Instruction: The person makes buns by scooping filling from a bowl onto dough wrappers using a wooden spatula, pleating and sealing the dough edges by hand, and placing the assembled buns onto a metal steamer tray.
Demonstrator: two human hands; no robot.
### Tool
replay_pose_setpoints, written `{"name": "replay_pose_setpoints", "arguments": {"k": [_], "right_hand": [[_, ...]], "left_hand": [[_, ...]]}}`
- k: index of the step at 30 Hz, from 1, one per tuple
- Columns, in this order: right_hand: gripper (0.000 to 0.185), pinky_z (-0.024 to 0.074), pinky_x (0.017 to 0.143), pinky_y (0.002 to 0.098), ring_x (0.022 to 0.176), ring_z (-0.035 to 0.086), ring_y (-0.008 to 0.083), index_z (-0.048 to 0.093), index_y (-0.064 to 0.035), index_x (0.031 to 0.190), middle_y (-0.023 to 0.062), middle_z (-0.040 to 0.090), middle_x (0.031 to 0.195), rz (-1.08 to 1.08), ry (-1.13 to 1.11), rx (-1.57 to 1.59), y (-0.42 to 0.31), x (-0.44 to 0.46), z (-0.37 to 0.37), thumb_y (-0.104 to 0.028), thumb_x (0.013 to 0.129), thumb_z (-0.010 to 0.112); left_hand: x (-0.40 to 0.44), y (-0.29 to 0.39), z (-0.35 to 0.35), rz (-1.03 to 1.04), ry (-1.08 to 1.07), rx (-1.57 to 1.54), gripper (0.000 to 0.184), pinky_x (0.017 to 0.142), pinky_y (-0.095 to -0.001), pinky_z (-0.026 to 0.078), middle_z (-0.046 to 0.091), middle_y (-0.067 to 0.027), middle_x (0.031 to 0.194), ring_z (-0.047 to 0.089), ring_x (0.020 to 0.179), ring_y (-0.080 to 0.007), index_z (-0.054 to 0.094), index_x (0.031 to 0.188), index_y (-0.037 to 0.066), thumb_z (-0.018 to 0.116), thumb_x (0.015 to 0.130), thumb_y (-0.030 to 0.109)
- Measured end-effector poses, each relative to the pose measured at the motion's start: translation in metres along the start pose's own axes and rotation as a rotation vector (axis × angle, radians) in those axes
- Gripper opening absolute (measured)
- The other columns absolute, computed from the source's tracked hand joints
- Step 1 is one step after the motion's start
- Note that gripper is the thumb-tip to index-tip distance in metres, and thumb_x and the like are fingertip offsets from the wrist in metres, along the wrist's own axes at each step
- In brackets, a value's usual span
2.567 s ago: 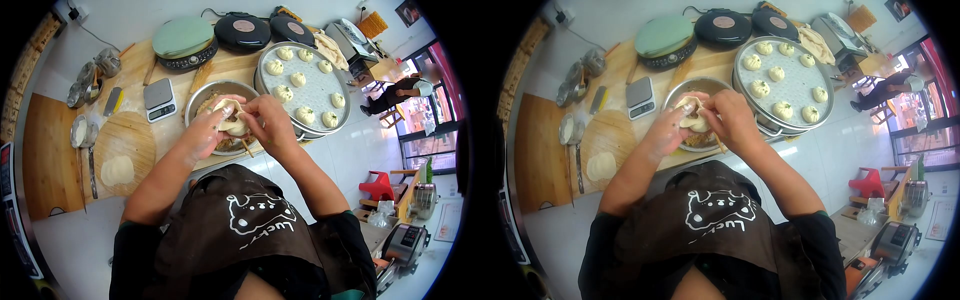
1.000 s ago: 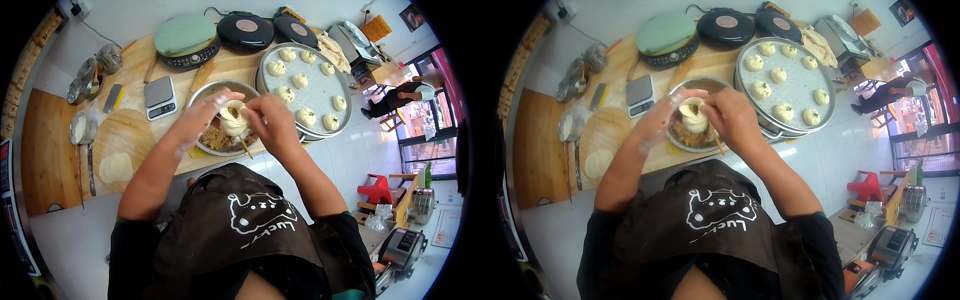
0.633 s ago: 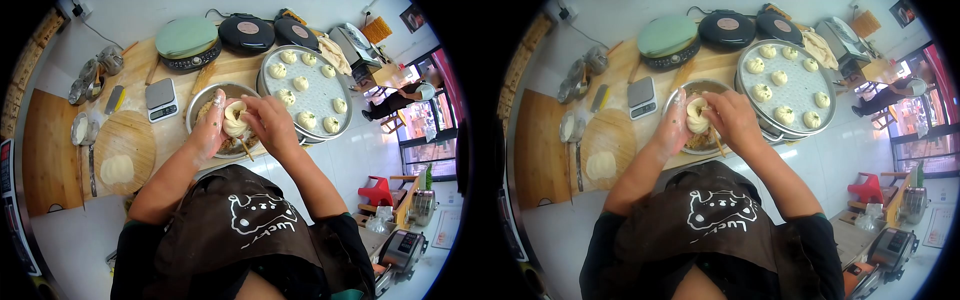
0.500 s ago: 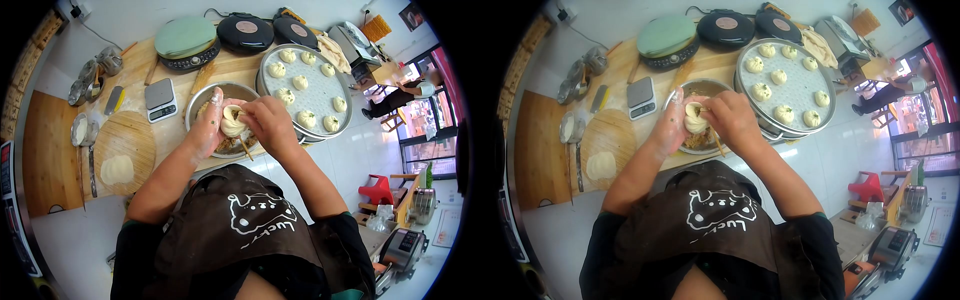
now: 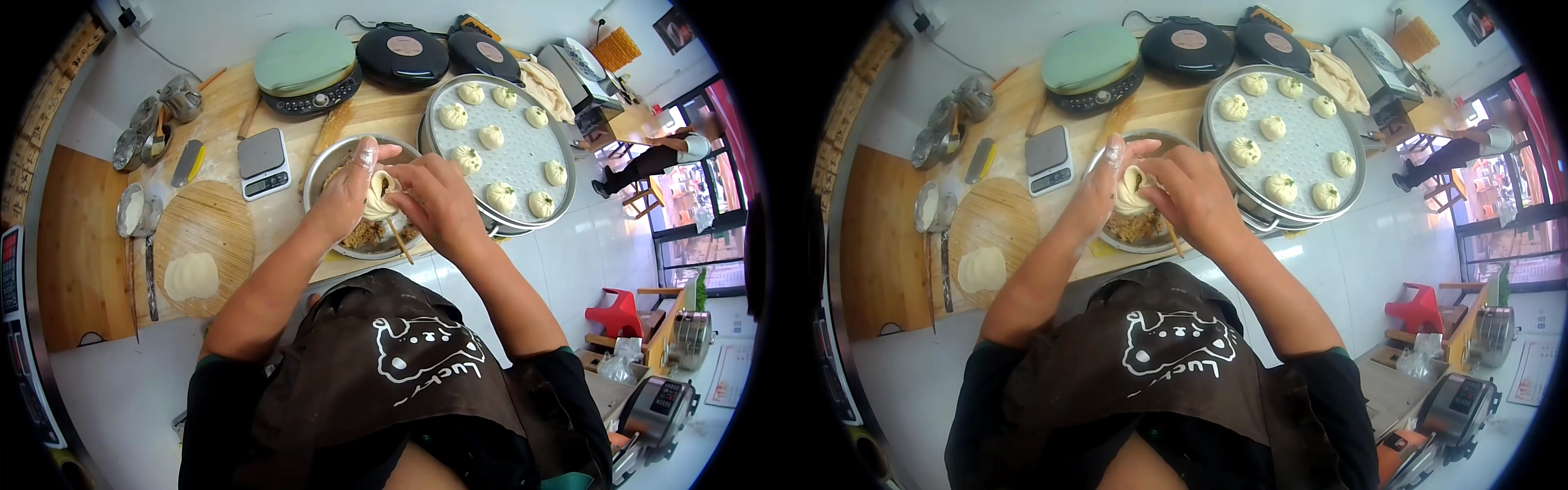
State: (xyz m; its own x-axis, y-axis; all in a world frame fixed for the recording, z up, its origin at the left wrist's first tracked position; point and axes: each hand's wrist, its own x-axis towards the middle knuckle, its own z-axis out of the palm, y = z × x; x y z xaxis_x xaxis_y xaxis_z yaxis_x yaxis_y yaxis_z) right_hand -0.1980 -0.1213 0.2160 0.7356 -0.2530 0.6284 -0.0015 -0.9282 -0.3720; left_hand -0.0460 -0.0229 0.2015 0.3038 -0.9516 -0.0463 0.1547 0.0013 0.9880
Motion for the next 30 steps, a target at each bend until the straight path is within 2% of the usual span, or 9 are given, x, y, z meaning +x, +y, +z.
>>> {"name": "replay_pose_setpoints", "arguments": {"k": [5, 7, 11, 13, 20, 23, 25, 29, 30], "right_hand": [[0.024, 0.0429, 0.07, 0.0394, 0.081, 0.058, 0.0285, 0.063, -0.008, 0.098, 0.0076, 0.06, 0.086, -0.019, 0.054, -0.003, 0.005, 0.0, -0.001, -0.006, 0.079, 0.076], [0.02, 0.0436, 0.069, 0.04, 0.079, 0.058, 0.029, 0.062, -0.0069, 0.094, 0.0085, 0.06, 0.084, 0.013, 0.144, 0.041, 0.004, 0.001, 0.0, -0.005, 0.079, 0.076], [0.018, 0.0459, 0.066, 0.0396, 0.076, 0.059, 0.0305, 0.061, -0.0047, 0.09, 0.0108, 0.059, 0.08, 0.243, 0.194, 0.187, -0.005, 0.001, 0.005, -0.005, 0.081, 0.076], [0.019, 0.0458, 0.068, 0.0395, 0.077, 0.059, 0.03, 0.061, -0.0048, 0.091, 0.0106, 0.059, 0.082, 0.196, 0.162, 0.15, -0.003, 0.0, 0.007, -0.006, 0.081, 0.077], [0.025, 0.0448, 0.073, 0.0398, 0.081, 0.057, 0.03, 0.063, -0.0086, 0.098, 0.008, 0.059, 0.09, 0.163, -0.061, 0.224, -0.004, 0.008, -0.015, -0.009, 0.079, 0.078], [0.02, 0.0451, 0.068, 0.0348, 0.076, 0.058, 0.0234, 0.063, -0.0046, 0.092, 0.0094, 0.06, 0.09, 0.074, -0.042, 0.183, 0.0, 0.006, -0.014, -0.005, 0.079, 0.078], [0.019, 0.0445, 0.069, 0.0365, 0.078, 0.058, 0.026, 0.063, -0.0061, 0.092, 0.0094, 0.06, 0.091, -0.038, -0.01, 0.112, 0.003, 0.006, -0.014, -0.006, 0.079, 0.078], [0.025, 0.0433, 0.07, 0.0395, 0.08, 0.057, 0.0289, 0.062, -0.0099, 0.096, 0.0066, 0.057, 0.087, -0.211, 0.015, 0.027, 0.007, 0.004, -0.011, -0.008, 0.077, 0.077], [0.025, 0.0434, 0.07, 0.0393, 0.079, 0.057, 0.0288, 0.062, -0.0097, 0.097, 0.0067, 0.057, 0.086, -0.178, 0.019, 0.016, 0.005, 0.004, -0.011, -0.008, 0.077, 0.077]], "left_hand": [[0.001, 0.016, -0.003, -0.17, -0.05, -0.05, 0.081, 0.103, -0.0339, 0.044, 0.06, -0.016, 0.129, 0.058, 0.118, -0.0213, 0.048, 0.141, -0.001, 0.023, 0.104, 0.065], [0.0, 0.015, -0.015, -0.138, -0.123, -0.201, 0.08, 0.1, -0.0338, 0.046, 0.061, -0.0148, 0.126, 0.059, 0.115, -0.0203, 0.048, 0.142, 0.0, 0.022, 0.104, 0.066], [0.001, -0.01, 0.01, 0.09, -0.016, -0.387, 0.071, 0.093, -0.0326, 0.05, 0.065, -0.0121, 0.118, 0.062, 0.105, -0.0167, 0.048, 0.141, 0.001, 0.025, 0.106, 0.059], [0.002, -0.018, 0.015, 0.148, 0.028, -0.475, 0.065, 0.092, -0.0324, 0.05, 0.065, -0.0122, 0.113, 0.063, 0.103, -0.017, 0.053, 0.132, -0.001, 0.028, 0.108, 0.054], [0.01, -0.013, 0.0, 0.004, -0.056, -0.49, 0.067, 0.09, -0.0317, 0.052, 0.066, -0.0125, 0.109, 0.064, 0.1, -0.0182, 0.057, 0.12, -0.001, 0.027, 0.107, 0.057], [0.009, -0.007, 0.006, -0.023, -0.055, -0.513, 0.069, 0.086, -0.0315, 0.053, 0.067, -0.0119, 0.105, 0.065, 0.096, -0.0176, 0.059, 0.119, -0.001, 0.028, 0.106, 0.059], [0.01, -0.008, 0.008, -0.038, -0.038, -0.524, 0.069, 0.081, -0.0306, 0.054, 0.068, -0.0109, 0.099, 0.066, 0.089, -0.0165, 0.06, 0.117, -0.001, 0.031, 0.105, 0.06], [0.011, -0.012, 0.005, -0.143, -0.062, -0.572, 0.073, 0.081, -0.0315, 0.055, 0.068, -0.0114, 0.1, 0.067, 0.089, -0.0175, 0.06, 0.116, -0.002, 0.03, 0.103, 0.063], [0.011, -0.011, 0.004, -0.166, -0.063, -0.586, 0.074, 0.082, -0.0317, 0.055, 0.068, -0.0114, 0.1, 0.067, 0.09, -0.0178, 0.06, 0.116, -0.002, 0.03, 0.103, 0.064]]}}
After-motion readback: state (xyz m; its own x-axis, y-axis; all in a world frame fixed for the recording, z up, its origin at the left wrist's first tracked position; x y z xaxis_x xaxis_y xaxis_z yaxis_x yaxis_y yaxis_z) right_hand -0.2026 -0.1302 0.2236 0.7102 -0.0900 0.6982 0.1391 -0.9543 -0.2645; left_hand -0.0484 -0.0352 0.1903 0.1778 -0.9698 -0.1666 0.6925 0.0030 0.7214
